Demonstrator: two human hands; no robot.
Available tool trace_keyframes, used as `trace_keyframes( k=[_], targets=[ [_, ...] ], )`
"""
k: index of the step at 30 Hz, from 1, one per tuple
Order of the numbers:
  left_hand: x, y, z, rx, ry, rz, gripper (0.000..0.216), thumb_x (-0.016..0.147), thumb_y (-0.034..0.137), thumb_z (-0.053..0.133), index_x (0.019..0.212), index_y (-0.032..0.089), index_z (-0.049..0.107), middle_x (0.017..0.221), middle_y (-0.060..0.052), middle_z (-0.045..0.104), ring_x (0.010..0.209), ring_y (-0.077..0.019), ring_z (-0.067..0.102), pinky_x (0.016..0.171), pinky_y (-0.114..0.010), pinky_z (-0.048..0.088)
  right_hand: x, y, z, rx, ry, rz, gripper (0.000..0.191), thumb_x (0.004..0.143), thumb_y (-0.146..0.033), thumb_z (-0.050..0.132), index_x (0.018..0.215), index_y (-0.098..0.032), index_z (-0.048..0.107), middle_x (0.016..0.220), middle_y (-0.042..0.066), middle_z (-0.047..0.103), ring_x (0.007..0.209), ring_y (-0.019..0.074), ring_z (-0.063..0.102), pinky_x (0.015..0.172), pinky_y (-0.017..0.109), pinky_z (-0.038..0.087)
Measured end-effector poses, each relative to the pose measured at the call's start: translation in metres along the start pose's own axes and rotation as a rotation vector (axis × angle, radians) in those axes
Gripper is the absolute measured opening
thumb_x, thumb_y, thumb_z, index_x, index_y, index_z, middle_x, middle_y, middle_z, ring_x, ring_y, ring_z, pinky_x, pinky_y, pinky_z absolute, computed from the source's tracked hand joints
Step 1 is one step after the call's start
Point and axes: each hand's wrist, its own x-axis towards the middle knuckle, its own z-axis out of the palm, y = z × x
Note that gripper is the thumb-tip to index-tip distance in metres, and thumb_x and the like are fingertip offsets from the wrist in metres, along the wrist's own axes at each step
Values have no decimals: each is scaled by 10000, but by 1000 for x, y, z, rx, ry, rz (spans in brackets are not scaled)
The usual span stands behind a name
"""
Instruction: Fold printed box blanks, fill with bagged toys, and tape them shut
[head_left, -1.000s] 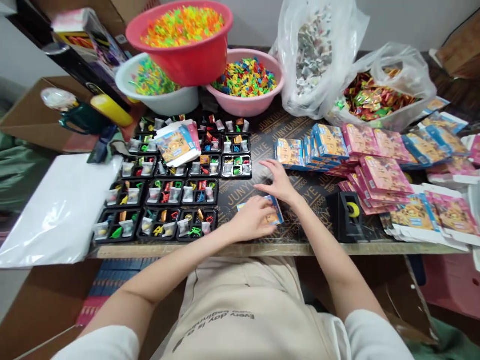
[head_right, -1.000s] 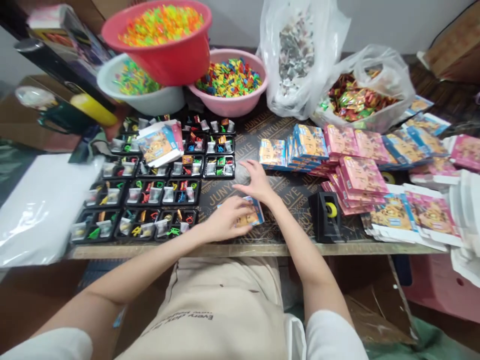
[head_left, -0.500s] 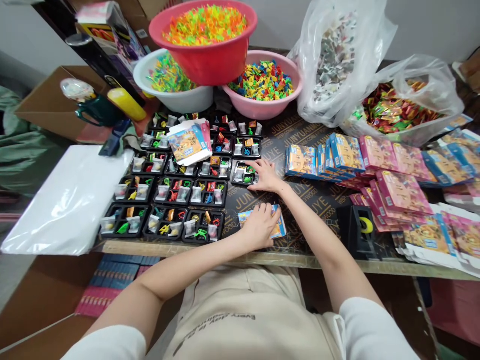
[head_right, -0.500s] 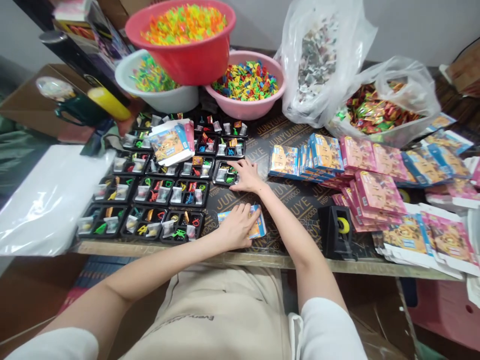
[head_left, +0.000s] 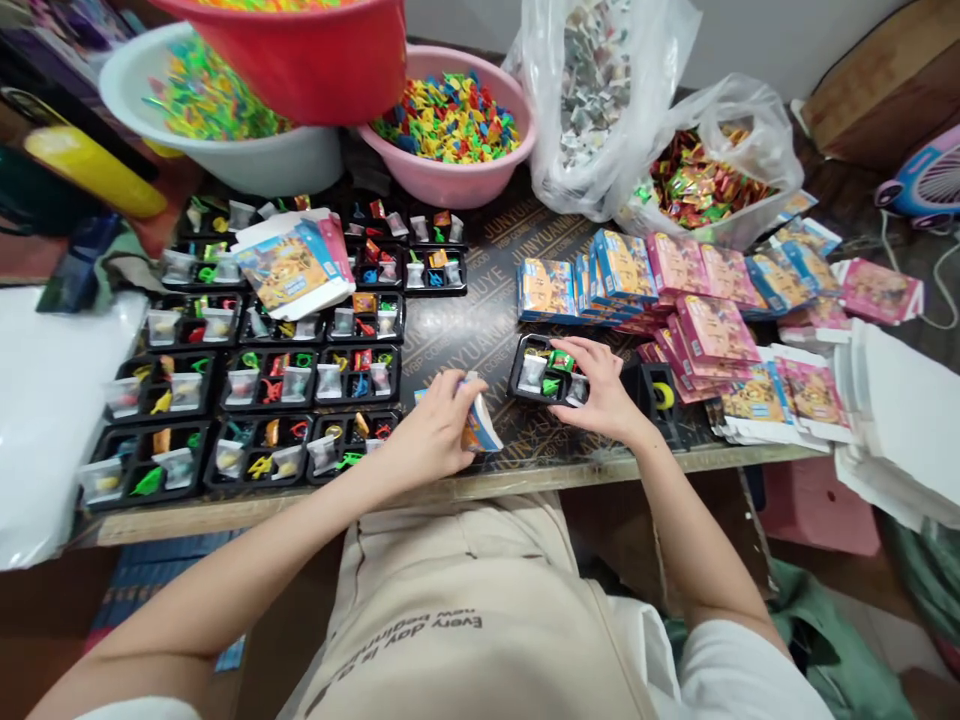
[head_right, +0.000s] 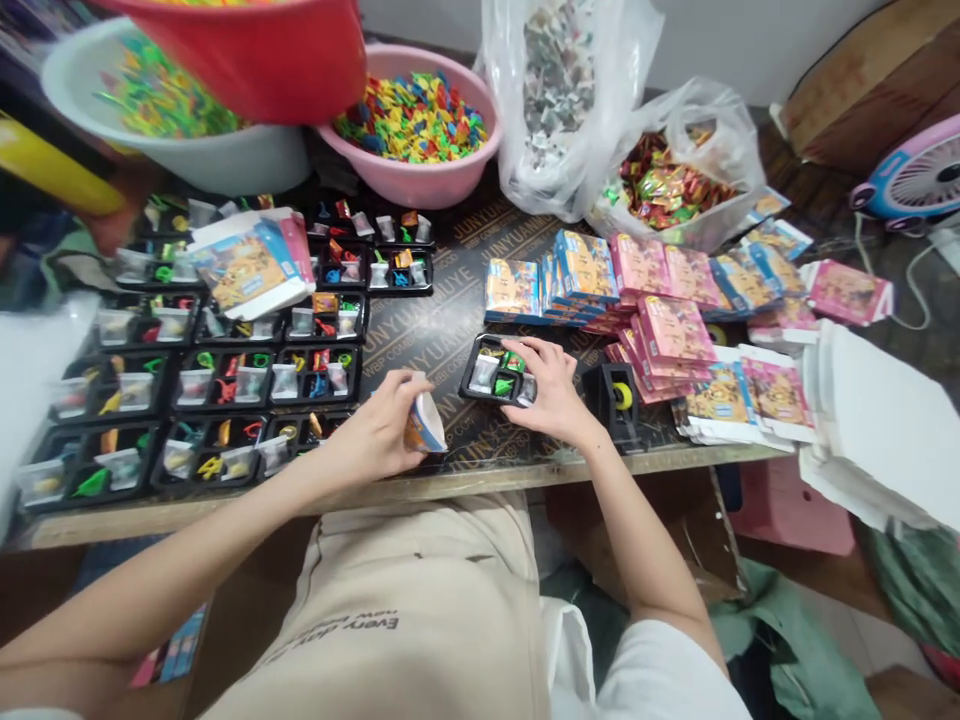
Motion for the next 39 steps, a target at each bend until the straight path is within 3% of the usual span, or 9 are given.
trace_keyframes(
  k=[7, 14, 21, 23, 25, 27, 31, 36, 39],
  targets=[
    [8, -8, 18, -162, 9, 82, 1075, 688, 189, 707, 1542, 226, 53, 1422, -178, 382, 1305, -334, 453, 1098, -533, 419, -37, -18, 5, -22, -7, -15, 786, 675, -348, 738, 1416, -293, 481, 1429, 127, 492, 1313, 371, 447, 1079, 503, 280],
    [4, -10, 54, -35, 35, 35, 1090, 662, 473, 776, 1533, 193, 183, 1411, -190, 444, 1323, -377, 444, 1177, -643, 225, -51, -19, 21, -18, -125, -119, 779, 649, -292, 711, 1400, -263, 506, 1405, 136, 500, 1299, 352, 456, 1084, 507, 274],
    [9, -1, 57, 53, -37, 133, 1043, 662, 461, 742, 1538, 138, 278, 1340, -198, 520, 1237, -365, 505, 1132, -576, 302, -51, -17, 26, 63, -201, -176, 811, 706, -327, 742, 1463, -290, 455, 1449, 133, 477, 1353, 351, 416, 1140, 561, 243],
    [12, 1, 54, 76, 4, 114, 1023, 668, 455, 736, 1531, 125, 296, 1339, -210, 521, 1222, -365, 512, 1076, -536, 361, -52, -13, 31, 159, -123, -95, 848, 738, -466, 761, 1495, -295, 420, 1515, 137, 421, 1404, 366, 370, 1155, 565, 256],
    [14, 4, 52, 103, 51, 78, 1002, 682, 449, 726, 1527, 114, 306, 1336, -217, 525, 1212, -364, 516, 1029, -504, 392, -54, -9, 39, 332, 39, 68, 795, 821, -563, 672, 1515, -286, 401, 1527, 140, 408, 1363, 339, 438, 1104, 516, 374],
    [16, 7, 52, 132, 87, 47, 990, 686, 452, 724, 1519, 99, 322, 1325, -223, 531, 1200, -366, 519, 1006, -493, 399, -56, -8, 50, 503, 218, 250, 648, 899, -541, 584, 1478, -273, 473, 1414, 134, 512, 1198, 277, 574, 974, 429, 495],
    [18, 15, 56, 175, 102, 10, 1000, 667, 445, 747, 1506, 69, 354, 1300, -238, 540, 1172, -376, 526, 988, -495, 398, -56, -21, 74, 653, 455, 434, 441, 865, -444, 670, 1263, -255, 694, 1105, 81, 653, 988, 212, 638, 859, 347, 530],
    [23, 23, 57, 113, 100, -45, 1010, 653, 413, 760, 1520, 89, 355, 1328, -242, 530, 1199, -398, 514, 1000, -530, 387, -52, -35, 82, 822, 384, 384, 266, 903, -437, 626, 944, -251, 812, 924, 56, 703, 911, 196, 644, 853, 342, 511],
    [28, 24, 52, -138, 110, -45, 1038, 649, 438, 782, 1542, 145, 343, 1374, -217, 512, 1253, -388, 496, 1056, -545, 368, -48, -35, 78, 1021, 475, 508, 327, 860, -526, 659, 988, -259, 798, 1011, 47, 729, 966, 202, 648, 897, 349, 504]
  ],
)
